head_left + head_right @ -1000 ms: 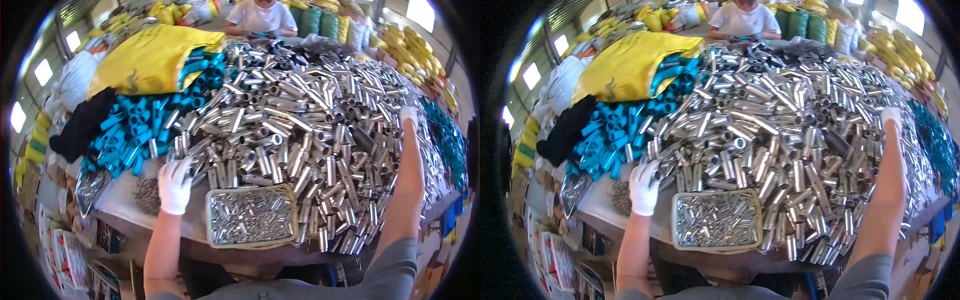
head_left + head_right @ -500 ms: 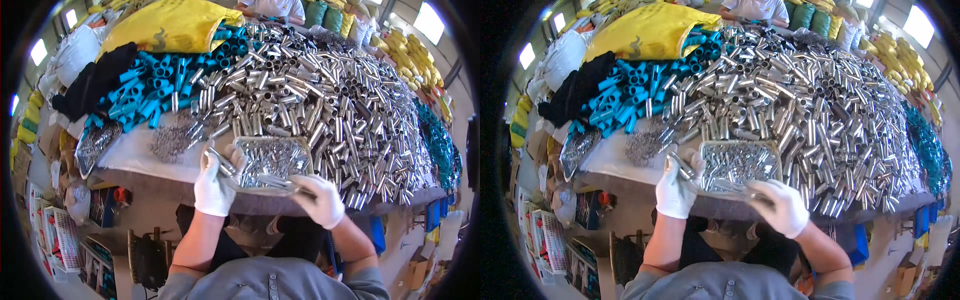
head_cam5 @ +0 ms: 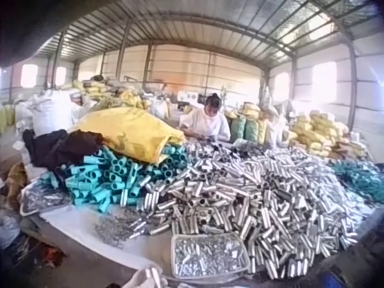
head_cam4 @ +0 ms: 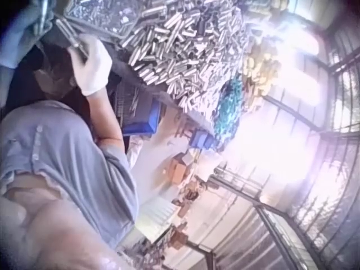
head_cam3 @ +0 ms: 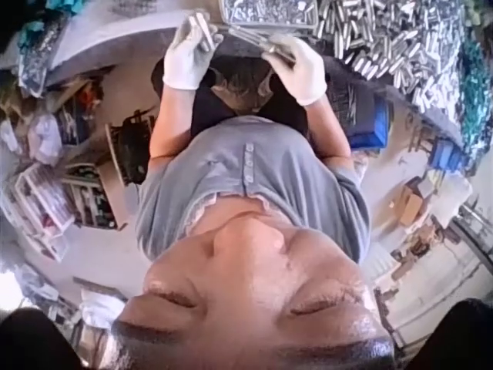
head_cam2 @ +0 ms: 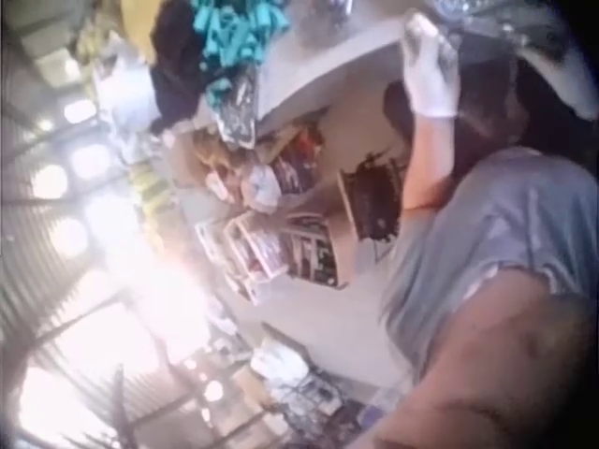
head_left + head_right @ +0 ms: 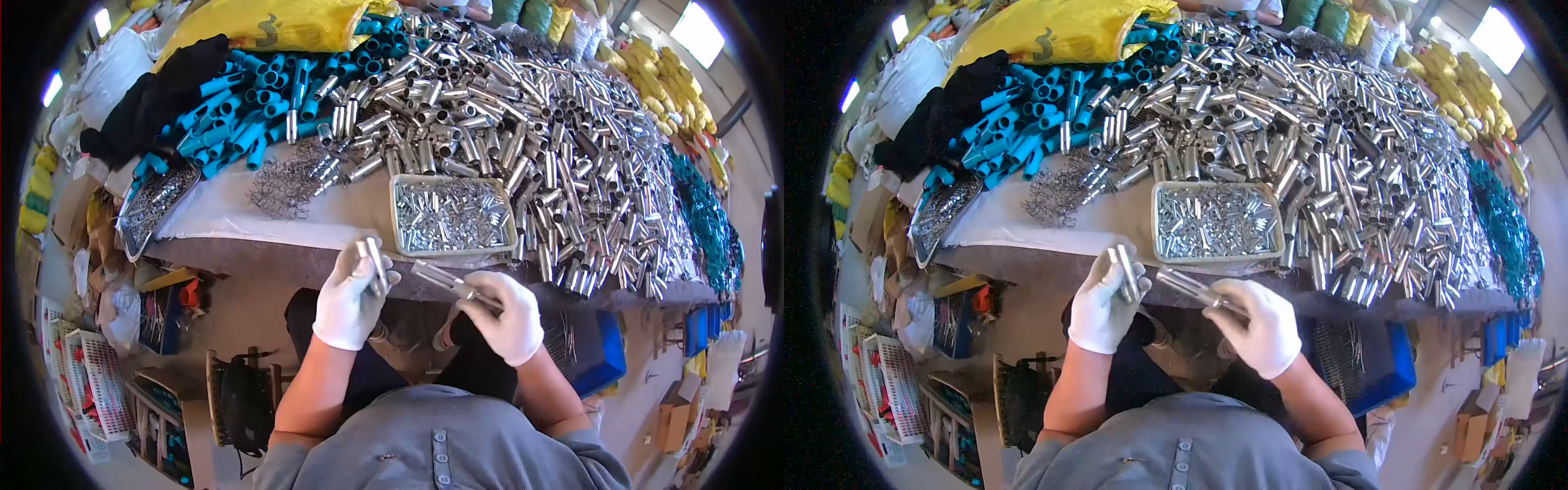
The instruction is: Assemble metal tubes with plastic handles and small metal pins to create hardware components.
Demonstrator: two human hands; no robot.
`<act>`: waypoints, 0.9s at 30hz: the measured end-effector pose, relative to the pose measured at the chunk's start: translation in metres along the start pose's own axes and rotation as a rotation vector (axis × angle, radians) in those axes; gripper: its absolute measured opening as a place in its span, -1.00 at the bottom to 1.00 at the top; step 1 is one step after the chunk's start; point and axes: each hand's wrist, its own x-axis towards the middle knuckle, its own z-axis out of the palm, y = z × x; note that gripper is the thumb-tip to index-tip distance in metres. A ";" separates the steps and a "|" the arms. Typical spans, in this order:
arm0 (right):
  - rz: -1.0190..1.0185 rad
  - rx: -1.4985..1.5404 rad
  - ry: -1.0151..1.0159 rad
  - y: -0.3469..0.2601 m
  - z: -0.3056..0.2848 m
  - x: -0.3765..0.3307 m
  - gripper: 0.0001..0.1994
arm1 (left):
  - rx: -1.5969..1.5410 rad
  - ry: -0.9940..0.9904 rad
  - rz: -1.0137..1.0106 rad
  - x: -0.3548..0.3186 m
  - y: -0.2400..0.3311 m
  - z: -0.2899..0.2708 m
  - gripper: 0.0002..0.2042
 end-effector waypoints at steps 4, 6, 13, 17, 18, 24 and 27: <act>-0.002 -0.021 -0.099 -0.001 -0.024 -0.004 -0.72 | 0.297 -0.111 -0.210 -0.017 -0.001 -0.009 -0.54; -0.009 -0.003 -0.138 0.005 -0.031 -0.007 -0.72 | 0.421 -0.099 -0.261 -0.021 0.000 -0.002 -0.68; 0.033 0.055 -0.278 0.010 -0.047 -0.017 -0.73 | 0.588 -0.172 -0.178 -0.025 -0.006 0.000 -0.89; 0.197 0.174 -0.289 0.007 -0.036 -0.024 -0.75 | 0.519 -0.047 -0.157 -0.027 -0.013 0.000 -0.83; 0.206 0.184 -0.299 0.011 -0.034 -0.027 -0.74 | 0.543 -0.059 -0.128 -0.029 -0.012 0.001 -0.84; 0.249 0.057 -0.461 0.014 -0.034 -0.033 -0.68 | 1.132 -0.359 0.023 -0.039 -0.011 -0.004 -0.83; 0.302 0.364 -0.294 0.019 0.005 -0.050 -0.69 | 0.679 -0.152 -0.133 -0.049 -0.028 0.008 -0.70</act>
